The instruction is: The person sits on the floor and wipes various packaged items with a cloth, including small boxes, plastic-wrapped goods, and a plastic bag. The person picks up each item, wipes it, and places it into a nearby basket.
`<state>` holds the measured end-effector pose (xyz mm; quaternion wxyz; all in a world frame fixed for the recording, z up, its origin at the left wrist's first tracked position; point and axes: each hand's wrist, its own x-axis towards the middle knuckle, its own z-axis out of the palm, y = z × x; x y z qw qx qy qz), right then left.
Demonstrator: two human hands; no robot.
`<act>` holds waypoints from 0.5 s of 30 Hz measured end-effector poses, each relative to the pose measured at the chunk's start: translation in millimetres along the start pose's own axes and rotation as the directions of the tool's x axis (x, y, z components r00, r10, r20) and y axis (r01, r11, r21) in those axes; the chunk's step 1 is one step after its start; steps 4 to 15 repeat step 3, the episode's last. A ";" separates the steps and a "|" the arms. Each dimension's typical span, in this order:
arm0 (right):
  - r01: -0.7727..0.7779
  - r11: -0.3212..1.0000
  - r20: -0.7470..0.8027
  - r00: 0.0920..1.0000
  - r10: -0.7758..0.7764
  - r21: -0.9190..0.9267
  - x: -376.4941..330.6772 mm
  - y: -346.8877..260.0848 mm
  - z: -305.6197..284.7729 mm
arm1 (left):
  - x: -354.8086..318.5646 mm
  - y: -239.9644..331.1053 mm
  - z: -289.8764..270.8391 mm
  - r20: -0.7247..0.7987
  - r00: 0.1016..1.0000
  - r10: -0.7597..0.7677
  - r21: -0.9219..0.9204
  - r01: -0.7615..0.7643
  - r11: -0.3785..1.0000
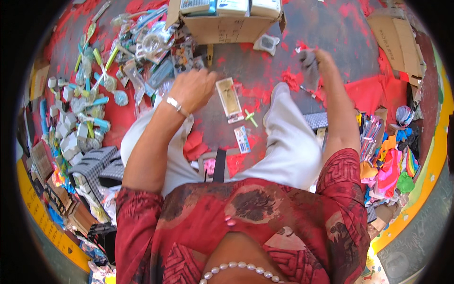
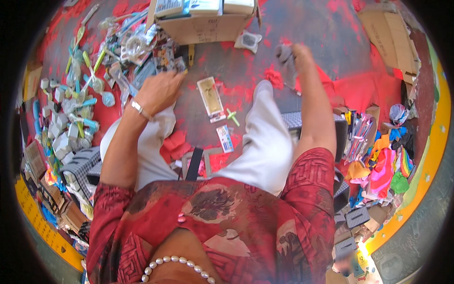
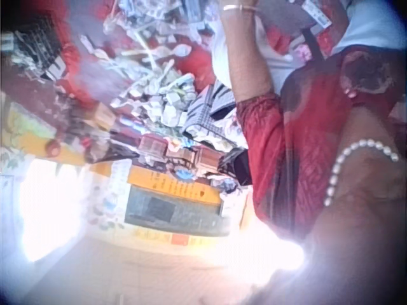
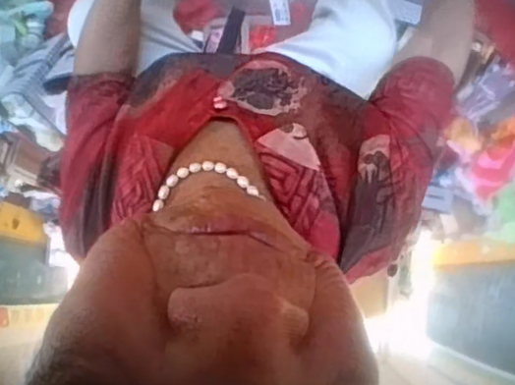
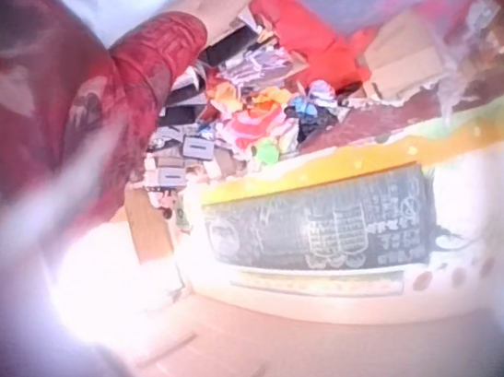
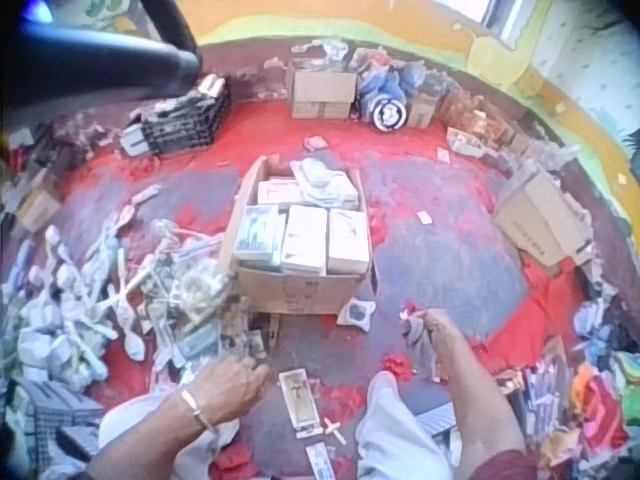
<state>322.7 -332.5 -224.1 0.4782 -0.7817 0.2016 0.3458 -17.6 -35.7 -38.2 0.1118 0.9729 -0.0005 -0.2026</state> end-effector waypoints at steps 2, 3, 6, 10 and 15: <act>-0.142 0.979 0.244 0.964 0.103 0.146 41.5 40.5 13.4 | -3.2 -1.2 -1.0 -0.006 1.000 -0.011 0.013 0.011 1.000; -0.150 0.972 0.317 0.944 0.086 0.183 61.9 41.6 6.1 | -4.5 -0.7 -0.9 0.019 1.000 -0.022 0.019 0.022 1.000; -0.150 0.972 0.317 0.944 0.086 0.183 61.9 41.6 6.1 | -4.5 -0.7 -0.9 0.019 1.000 -0.022 0.019 0.022 1.000; -0.150 0.972 0.317 0.944 0.086 0.183 61.9 41.6 6.1 | -4.5 -0.7 -0.9 0.019 1.000 -0.022 0.019 0.022 1.000; -0.150 0.972 0.317 0.944 0.086 0.183 61.9 41.6 6.1 | -4.5 -0.7 -0.9 0.019 1.000 -0.022 0.019 0.022 1.000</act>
